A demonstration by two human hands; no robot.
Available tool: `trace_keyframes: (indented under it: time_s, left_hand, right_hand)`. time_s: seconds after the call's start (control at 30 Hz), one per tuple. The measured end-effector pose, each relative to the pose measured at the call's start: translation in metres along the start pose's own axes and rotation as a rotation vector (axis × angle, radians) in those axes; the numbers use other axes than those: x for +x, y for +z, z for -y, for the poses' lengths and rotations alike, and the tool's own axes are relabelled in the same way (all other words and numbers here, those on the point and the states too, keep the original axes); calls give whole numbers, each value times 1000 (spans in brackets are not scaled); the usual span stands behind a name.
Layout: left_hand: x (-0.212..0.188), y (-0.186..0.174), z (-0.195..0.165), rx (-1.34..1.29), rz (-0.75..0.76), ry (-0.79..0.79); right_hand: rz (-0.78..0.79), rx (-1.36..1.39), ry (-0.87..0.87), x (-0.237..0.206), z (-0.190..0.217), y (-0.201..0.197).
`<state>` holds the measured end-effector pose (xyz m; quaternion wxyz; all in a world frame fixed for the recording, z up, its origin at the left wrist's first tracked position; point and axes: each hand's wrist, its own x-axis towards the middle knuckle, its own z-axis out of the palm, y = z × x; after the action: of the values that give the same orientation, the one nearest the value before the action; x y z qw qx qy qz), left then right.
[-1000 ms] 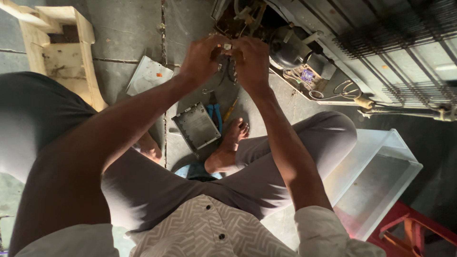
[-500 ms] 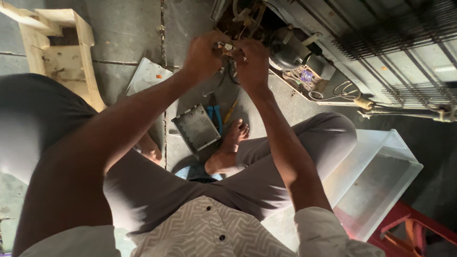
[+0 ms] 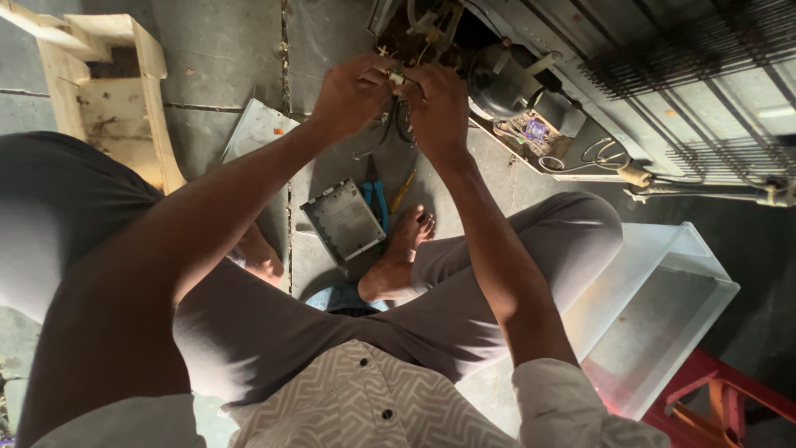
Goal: The person sits on the floor and uses a screwdriver to unscrew and open a metal electrical enclosure, removing its circuit board. They then handle the circuit board and work on the wiring and components inside a nearby appliance unit.
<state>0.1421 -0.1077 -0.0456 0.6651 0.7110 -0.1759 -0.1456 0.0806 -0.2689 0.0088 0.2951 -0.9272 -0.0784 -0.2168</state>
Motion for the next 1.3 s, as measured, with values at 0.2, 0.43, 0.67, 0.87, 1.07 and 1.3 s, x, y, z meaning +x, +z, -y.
trace_keyframes:
  time_s: [0.2,0.43,0.67,0.87,1.07,1.3]
  left_hand:
    - [3,-2,4,30,21,56]
    - [3,-7,4,18,52,82]
    - [4,-14,7,26,112,148]
    - [2,-13,5,60,53,187]
    - [5,-19,-1,278,54,169]
    - [13,-33,-2,409,238,270]
  right_hand:
    - [34,12,26,-1,0,-2]
    - [18,35,42,-1,0,0]
    - [-4,-42,-10,-4,-1,2]
    - [-3,-67,-46,-4,-2,2]
    - [14,-91,-40,-7,-2,2]
    - [40,-73,29,-9,0,3]
